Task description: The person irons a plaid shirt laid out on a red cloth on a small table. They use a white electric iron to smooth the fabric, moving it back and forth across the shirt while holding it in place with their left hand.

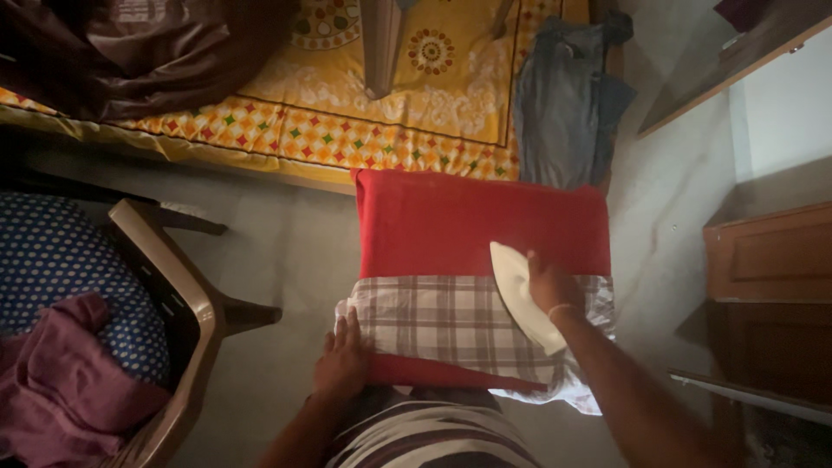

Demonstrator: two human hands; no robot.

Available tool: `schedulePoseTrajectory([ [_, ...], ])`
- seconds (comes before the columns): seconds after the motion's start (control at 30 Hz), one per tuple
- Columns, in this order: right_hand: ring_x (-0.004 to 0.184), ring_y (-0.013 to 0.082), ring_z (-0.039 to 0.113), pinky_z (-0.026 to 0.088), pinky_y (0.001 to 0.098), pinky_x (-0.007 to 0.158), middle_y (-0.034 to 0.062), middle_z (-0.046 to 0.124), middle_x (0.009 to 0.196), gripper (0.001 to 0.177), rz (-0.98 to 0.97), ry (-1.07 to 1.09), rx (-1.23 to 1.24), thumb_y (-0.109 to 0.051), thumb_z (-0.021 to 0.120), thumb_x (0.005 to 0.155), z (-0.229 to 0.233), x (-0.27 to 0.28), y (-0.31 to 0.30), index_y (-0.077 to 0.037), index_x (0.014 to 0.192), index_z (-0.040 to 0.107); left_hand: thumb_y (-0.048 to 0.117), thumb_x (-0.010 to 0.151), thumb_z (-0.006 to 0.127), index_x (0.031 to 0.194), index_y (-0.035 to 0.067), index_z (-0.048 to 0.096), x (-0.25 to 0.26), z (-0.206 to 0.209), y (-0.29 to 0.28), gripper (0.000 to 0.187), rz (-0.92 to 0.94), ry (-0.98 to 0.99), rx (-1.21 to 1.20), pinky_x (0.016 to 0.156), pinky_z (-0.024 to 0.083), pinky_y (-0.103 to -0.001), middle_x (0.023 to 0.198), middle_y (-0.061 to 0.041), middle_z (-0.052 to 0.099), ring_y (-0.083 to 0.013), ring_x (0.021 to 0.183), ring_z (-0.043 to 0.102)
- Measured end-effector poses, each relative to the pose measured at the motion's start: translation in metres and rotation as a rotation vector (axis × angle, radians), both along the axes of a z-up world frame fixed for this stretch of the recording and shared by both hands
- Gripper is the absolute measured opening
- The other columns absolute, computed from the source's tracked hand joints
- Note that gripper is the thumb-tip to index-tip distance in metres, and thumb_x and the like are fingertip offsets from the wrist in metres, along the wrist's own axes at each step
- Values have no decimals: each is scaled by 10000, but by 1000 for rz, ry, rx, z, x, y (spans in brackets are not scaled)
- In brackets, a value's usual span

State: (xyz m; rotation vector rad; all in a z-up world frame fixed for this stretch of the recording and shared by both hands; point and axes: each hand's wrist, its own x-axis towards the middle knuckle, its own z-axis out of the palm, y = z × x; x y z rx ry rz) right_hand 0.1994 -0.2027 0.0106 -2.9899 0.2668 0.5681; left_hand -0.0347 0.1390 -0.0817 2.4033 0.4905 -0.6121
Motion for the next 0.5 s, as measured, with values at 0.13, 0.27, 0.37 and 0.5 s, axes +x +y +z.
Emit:
schedulePoseTrajectory([
  [0.13, 826, 366, 739, 580, 516, 806, 179, 743, 883, 604, 438, 163, 36, -523, 326, 1019, -9, -36, 8, -113, 962, 766, 483, 986, 468, 1650, 257, 67, -1, -5, -1, 807, 0, 20, 1, 1086, 457, -550, 1686, -131, 239, -505, 1431, 350],
  [0.27, 832, 337, 727, 527, 518, 851, 147, 754, 858, 660, 794, 401, 16, -600, 352, 1012, 18, -62, 18, -127, 866, 787, 501, 951, 488, 1633, 283, 79, 3, -3, -5, 825, 51, 52, 4, 1079, 474, -553, 1696, -96, 202, -438, 1477, 344],
  [0.37, 818, 354, 720, 538, 526, 797, 156, 750, 856, 642, 717, 206, -22, -588, 336, 1016, 9, -51, 1, -143, 919, 788, 467, 979, 478, 1555, 268, 235, 2, -8, -3, 657, -114, 52, 89, 1134, 398, -574, 1704, -113, 125, -442, 1518, 254],
  [0.5, 756, 393, 742, 564, 524, 755, 195, 753, 816, 668, 201, -3, 40, -540, 188, 1069, -33, -2, -56, -147, 1128, 724, 328, 1023, 425, 1435, 234, 485, -1, -30, 2, 427, -495, 5, 328, 1194, 283, -606, 1705, -178, 22, -428, 1557, 158],
])
